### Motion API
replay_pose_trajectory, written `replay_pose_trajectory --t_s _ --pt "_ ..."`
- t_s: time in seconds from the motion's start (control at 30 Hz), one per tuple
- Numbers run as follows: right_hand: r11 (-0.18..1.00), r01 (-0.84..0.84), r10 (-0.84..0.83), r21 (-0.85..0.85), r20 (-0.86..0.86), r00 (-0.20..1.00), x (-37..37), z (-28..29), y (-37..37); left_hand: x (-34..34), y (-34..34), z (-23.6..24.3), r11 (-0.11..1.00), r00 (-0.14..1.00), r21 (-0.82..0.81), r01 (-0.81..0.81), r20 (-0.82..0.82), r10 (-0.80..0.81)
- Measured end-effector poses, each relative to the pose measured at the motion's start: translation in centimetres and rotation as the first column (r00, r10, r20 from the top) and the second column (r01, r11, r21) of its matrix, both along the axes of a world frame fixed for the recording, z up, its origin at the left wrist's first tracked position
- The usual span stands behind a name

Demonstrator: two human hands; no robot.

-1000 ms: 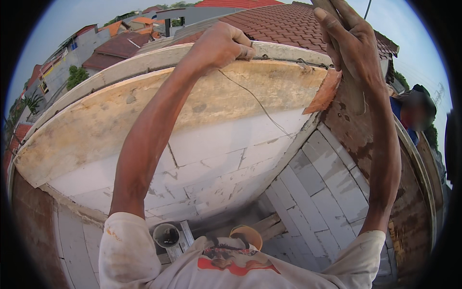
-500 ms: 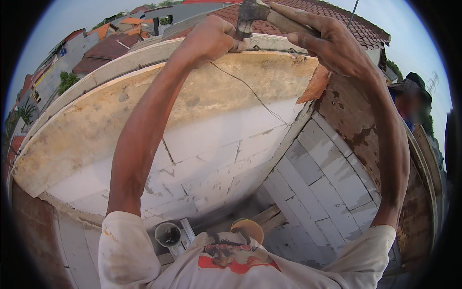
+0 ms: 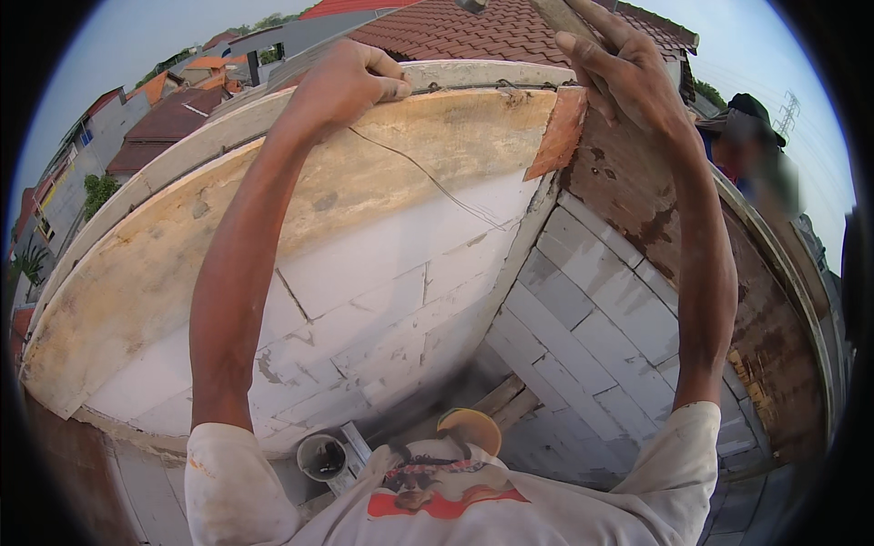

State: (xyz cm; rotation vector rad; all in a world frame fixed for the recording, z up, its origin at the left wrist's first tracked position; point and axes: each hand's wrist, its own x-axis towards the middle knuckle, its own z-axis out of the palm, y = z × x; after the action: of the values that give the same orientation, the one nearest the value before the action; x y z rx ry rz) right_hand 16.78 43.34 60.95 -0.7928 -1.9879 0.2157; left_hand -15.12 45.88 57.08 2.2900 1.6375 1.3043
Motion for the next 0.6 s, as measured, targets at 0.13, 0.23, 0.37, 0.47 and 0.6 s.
replay_pose_trajectory --t_s 0.13,0.23,0.37,0.47,0.6 --pt "0.950 0.290 -0.297 -0.112 -0.054 0.953 2.5 1.0 1.0 -0.3 -3.2 -0.1 0.957 0.992 0.259 -0.129 0.043 0.122" --pt "0.952 0.220 -0.249 -0.213 -0.120 0.961 6.6 -1.1 2.2 -2.7 -6.4 -0.1 0.939 0.937 0.222 -0.264 -0.171 0.304" --pt "0.902 0.340 -0.351 -0.266 0.010 0.936 11.6 -4.4 5.0 -4.7 -7.1 -0.8 0.914 0.823 0.077 -0.398 -0.411 0.393" --pt "0.854 0.428 -0.488 0.295 0.174 0.855 12.8 -4.7 7.5 -4.8 -6.0 -1.0 0.862 0.748 -0.010 -0.507 -0.503 0.434" --pt "0.712 0.609 -0.702 0.349 0.346 0.622 12.9 -2.6 10.1 -4.6 -5.2 -0.1 0.840 0.722 -0.068 -0.538 -0.553 0.417"
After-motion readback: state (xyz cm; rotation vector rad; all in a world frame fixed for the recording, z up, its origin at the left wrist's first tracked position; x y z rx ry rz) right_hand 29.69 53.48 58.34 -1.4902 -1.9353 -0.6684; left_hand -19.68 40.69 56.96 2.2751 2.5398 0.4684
